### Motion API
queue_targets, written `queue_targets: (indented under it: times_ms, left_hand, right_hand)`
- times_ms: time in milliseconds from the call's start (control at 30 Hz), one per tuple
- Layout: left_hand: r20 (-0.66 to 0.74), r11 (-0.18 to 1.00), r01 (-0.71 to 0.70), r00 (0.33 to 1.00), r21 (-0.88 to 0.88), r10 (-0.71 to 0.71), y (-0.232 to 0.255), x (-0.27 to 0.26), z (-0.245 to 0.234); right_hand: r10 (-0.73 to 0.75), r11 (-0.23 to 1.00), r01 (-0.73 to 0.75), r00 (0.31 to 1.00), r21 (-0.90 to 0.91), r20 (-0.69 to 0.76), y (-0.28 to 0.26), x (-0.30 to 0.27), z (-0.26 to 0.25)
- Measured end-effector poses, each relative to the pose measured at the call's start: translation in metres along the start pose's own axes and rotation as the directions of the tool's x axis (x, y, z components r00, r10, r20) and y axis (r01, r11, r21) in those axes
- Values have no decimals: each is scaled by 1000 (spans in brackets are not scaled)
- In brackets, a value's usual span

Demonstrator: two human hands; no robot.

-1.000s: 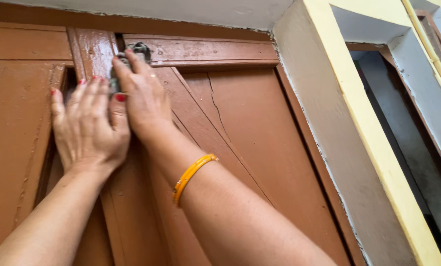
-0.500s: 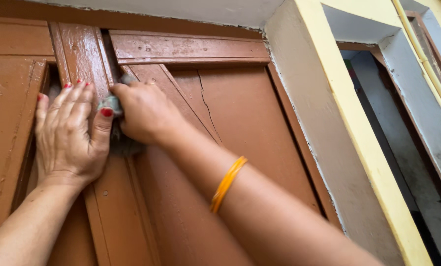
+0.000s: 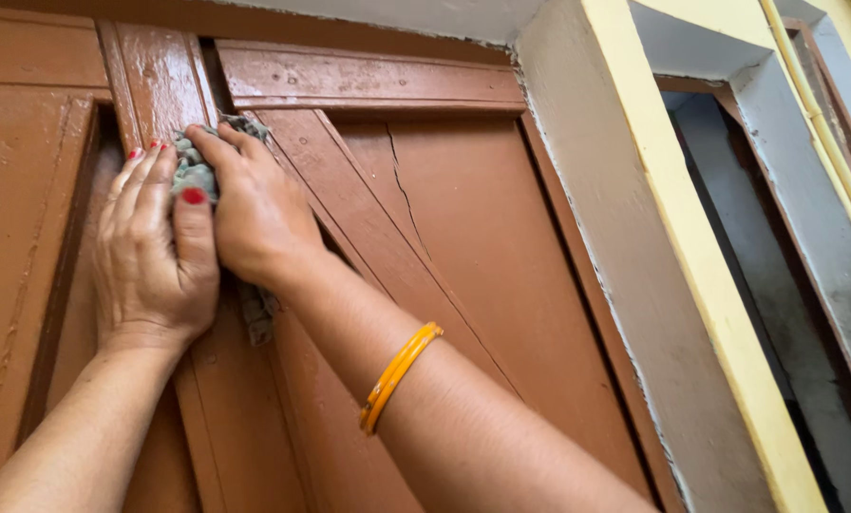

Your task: The person wipes a brown wooden door with a grey cloth, focusing on the handle, latch, and panels. They dip the cloth into a blue bucket of water and continue wiping the door surface.

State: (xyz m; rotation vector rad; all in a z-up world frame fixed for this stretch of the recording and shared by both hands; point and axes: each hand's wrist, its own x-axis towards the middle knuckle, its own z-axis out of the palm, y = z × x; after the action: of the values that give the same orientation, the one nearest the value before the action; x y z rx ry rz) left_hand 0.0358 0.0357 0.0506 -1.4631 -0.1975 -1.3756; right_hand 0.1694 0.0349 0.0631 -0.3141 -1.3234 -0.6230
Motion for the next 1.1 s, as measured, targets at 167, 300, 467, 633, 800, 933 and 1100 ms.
queue_targets:
  times_ms: [167, 300, 467, 633, 800, 933, 1100]
  left_hand:
    - [-22, 997, 16, 1000, 72, -14, 11, -13, -10]
    - [-97, 996, 64, 994, 63, -58, 32, -24, -17]
    - [-184, 947, 213, 948, -238, -260, 79, -46, -19]
    - [-214, 885, 342, 883, -316, -418, 125, -69, -19]
    - [-41, 688, 458, 816, -563, -576, 112, -63, -23]
    - [-158, 727, 457, 782, -512, -603, 76, -47, -23]
    - [8, 486, 509, 696, -711, -718, 79, -30, -29]
  right_hand:
    - [164, 983, -138, 957, -121, 239, -29, 1, -48]
    - [110, 993, -105, 991, -61, 80, -46, -14, -58]
    - [277, 945, -244, 950, 216, -143, -59, -32, -43]
    - [479, 830, -390, 864, 398, -152, -63, -26, -24]
    - [360, 919, -319, 918, 233, -164, -55, -32, -28]
    - [327, 936, -316, 944, 156, -49, -50, -48, -36]
    - [225, 921, -265, 960, 286, 167, -49, -72, -47]
